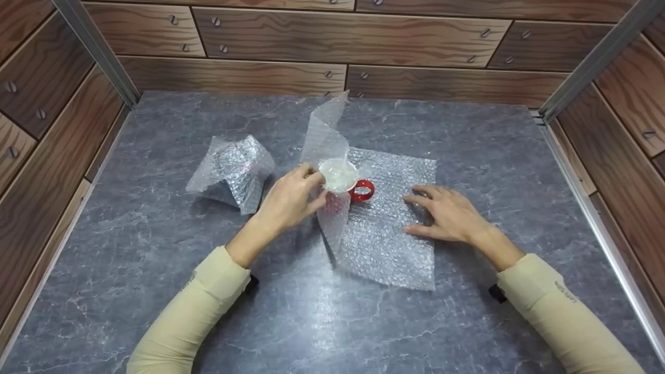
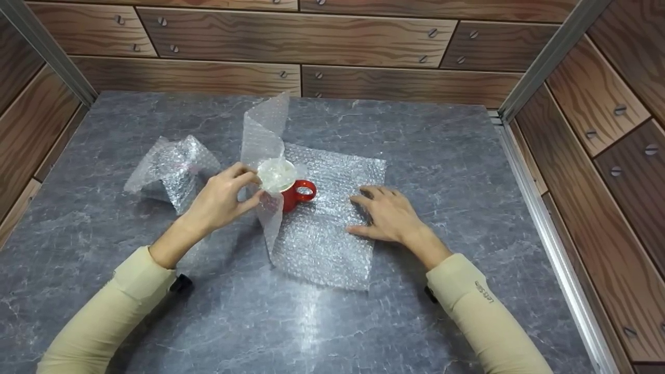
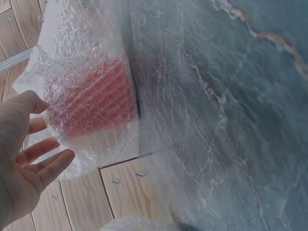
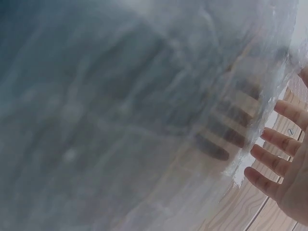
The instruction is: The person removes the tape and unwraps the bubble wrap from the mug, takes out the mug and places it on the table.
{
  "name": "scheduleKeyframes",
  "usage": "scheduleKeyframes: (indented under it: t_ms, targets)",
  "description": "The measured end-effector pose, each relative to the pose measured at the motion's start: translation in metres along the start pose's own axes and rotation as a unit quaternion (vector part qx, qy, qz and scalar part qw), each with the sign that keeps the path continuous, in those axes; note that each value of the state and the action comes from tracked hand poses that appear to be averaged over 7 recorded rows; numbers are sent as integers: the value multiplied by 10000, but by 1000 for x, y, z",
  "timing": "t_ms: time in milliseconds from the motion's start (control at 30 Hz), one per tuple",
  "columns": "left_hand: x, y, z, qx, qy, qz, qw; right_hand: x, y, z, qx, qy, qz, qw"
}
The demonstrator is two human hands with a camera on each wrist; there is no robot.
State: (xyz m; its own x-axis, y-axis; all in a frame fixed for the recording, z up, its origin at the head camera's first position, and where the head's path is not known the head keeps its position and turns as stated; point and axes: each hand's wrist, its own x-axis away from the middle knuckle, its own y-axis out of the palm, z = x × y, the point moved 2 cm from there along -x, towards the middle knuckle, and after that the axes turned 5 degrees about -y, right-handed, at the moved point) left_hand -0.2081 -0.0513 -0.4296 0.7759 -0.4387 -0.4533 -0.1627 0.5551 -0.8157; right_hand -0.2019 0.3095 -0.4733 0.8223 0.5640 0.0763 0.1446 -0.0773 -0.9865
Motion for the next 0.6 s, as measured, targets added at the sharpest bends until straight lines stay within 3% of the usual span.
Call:
scheduleKeyframes:
  t_ms: [600]
  targets:
    - [2, 0, 5, -205, -53, 253, 9995, 16, -3, 10, -10, 249, 101, 9996]
